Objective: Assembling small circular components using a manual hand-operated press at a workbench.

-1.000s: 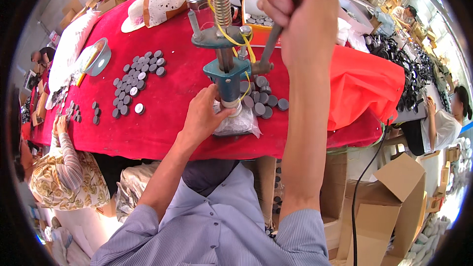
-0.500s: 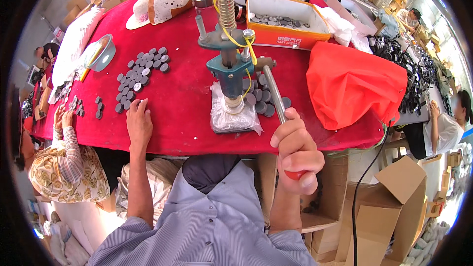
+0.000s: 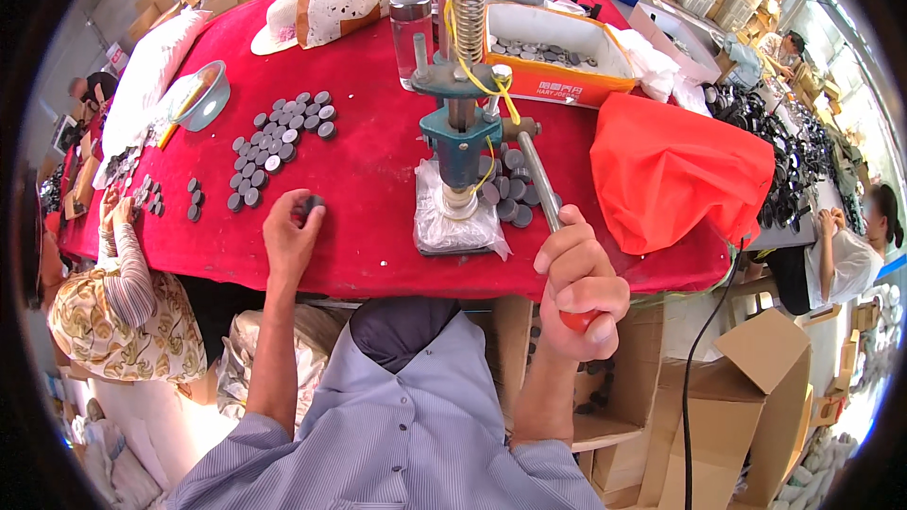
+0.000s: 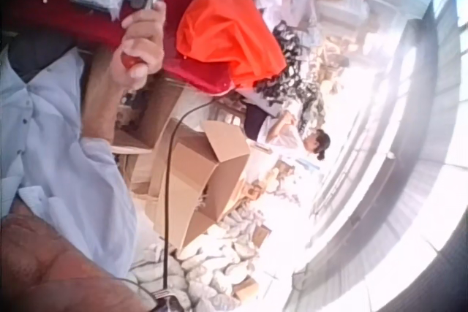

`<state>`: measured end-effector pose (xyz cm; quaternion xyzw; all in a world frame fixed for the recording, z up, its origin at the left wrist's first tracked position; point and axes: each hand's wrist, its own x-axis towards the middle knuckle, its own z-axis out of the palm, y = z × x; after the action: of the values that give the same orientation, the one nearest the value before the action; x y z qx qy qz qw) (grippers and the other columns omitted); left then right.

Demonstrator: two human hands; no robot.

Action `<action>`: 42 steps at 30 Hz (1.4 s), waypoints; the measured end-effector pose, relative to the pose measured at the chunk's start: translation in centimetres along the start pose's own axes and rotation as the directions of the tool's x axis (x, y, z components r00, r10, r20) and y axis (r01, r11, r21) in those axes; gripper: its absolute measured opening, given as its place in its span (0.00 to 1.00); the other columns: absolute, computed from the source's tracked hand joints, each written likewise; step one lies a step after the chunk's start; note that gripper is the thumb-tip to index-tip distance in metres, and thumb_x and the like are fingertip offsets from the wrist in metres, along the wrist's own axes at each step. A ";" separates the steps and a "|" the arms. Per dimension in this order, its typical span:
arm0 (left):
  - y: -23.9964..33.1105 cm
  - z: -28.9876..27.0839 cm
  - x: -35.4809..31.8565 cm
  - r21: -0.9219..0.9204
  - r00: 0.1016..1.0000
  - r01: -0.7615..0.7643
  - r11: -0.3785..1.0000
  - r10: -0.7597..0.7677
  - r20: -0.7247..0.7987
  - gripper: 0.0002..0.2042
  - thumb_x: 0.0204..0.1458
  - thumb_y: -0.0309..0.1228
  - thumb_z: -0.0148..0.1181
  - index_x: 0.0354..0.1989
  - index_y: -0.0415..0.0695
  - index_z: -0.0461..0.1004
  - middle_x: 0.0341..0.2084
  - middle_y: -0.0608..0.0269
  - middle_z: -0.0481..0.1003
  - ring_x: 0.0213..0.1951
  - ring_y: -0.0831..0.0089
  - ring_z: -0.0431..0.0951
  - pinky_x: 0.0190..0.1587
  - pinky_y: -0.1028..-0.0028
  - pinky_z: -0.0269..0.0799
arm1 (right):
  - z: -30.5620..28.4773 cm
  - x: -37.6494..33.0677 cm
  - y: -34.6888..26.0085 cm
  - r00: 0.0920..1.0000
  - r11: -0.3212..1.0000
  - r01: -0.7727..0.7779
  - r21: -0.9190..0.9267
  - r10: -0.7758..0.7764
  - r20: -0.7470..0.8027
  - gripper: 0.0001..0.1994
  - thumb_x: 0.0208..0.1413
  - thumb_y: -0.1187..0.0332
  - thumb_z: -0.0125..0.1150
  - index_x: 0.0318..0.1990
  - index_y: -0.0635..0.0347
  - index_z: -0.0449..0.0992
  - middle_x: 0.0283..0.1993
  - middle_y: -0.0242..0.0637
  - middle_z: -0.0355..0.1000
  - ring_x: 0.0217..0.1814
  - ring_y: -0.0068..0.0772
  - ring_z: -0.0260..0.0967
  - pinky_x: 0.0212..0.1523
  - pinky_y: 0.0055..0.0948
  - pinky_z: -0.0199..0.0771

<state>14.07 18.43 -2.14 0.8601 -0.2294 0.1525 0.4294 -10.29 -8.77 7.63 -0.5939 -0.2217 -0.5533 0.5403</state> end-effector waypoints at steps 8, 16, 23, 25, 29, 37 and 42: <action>10.7 5.1 -0.4 -0.300 0.961 -0.109 0.948 0.178 0.212 0.26 0.45 0.25 0.74 0.54 0.39 0.72 0.39 0.55 0.82 0.39 0.67 0.84 0.42 0.71 0.79 | 0.5 7.3 -0.3 0.996 0.989 -0.082 0.124 0.078 0.037 0.19 0.67 0.51 0.45 0.35 0.58 0.69 0.24 0.34 0.62 0.24 0.31 0.60 0.41 0.41 0.64; 14.0 8.3 0.6 -0.327 0.900 -0.234 0.916 0.331 0.283 0.28 0.44 0.24 0.74 0.56 0.36 0.70 0.41 0.50 0.81 0.43 0.60 0.83 0.43 0.66 0.79 | 3.0 19.2 6.0 0.931 0.923 -0.309 0.228 0.343 -0.127 0.17 0.68 0.55 0.47 0.39 0.63 0.70 0.25 0.31 0.61 0.21 0.21 0.54 0.25 0.24 0.59; 13.4 8.6 0.8 -0.284 0.899 -0.246 0.927 0.328 0.291 0.30 0.45 0.24 0.74 0.58 0.38 0.70 0.47 0.50 0.80 0.47 0.62 0.82 0.45 0.66 0.79 | 2.1 17.9 5.4 0.934 0.920 -0.308 0.243 0.341 -0.107 0.18 0.68 0.56 0.46 0.38 0.64 0.70 0.26 0.34 0.63 0.22 0.22 0.55 0.24 0.24 0.57; 12.1 6.8 0.8 -0.454 0.915 -0.166 0.875 0.309 0.260 0.31 0.45 0.24 0.74 0.60 0.39 0.70 0.48 0.54 0.80 0.48 0.67 0.82 0.47 0.68 0.78 | 1.7 15.8 3.9 0.974 0.940 -0.211 0.269 0.224 -0.018 0.19 0.68 0.56 0.44 0.37 0.65 0.70 0.27 0.37 0.66 0.23 0.26 0.56 0.27 0.27 0.58; 6.8 2.0 2.0 -0.190 0.976 -0.191 0.963 0.207 0.067 0.19 0.51 0.23 0.70 0.53 0.40 0.77 0.45 0.57 0.81 0.47 0.69 0.81 0.50 0.70 0.76 | 0.3 8.7 0.7 0.997 0.981 -0.053 0.187 0.041 0.065 0.21 0.66 0.51 0.42 0.31 0.57 0.70 0.22 0.34 0.63 0.24 0.33 0.61 0.42 0.45 0.61; -2.5 -3.6 2.0 0.502 0.988 -0.079 0.861 0.134 -0.074 0.20 0.52 0.23 0.66 0.56 0.41 0.75 0.50 0.50 0.77 0.55 0.56 0.75 0.61 0.60 0.67 | 0.4 1.2 -0.8 0.997 0.997 -0.079 -0.023 0.078 -0.028 0.21 0.64 0.47 0.46 0.29 0.53 0.71 0.22 0.33 0.63 0.29 0.37 0.66 0.62 0.56 0.56; 6.7 1.7 0.3 -0.299 0.971 0.011 0.954 0.061 0.230 0.26 0.52 0.24 0.68 0.62 0.41 0.71 0.53 0.53 0.78 0.57 0.64 0.77 0.59 0.65 0.70 | 0.1 5.1 -0.9 0.993 0.995 -0.092 0.026 0.090 0.072 0.20 0.65 0.47 0.47 0.31 0.54 0.70 0.23 0.34 0.63 0.27 0.36 0.64 0.57 0.54 0.59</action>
<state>10.97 13.48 1.48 0.7944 -0.3104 0.0181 0.5218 -9.58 -10.09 12.63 -0.6148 -0.2214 -0.5032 0.5654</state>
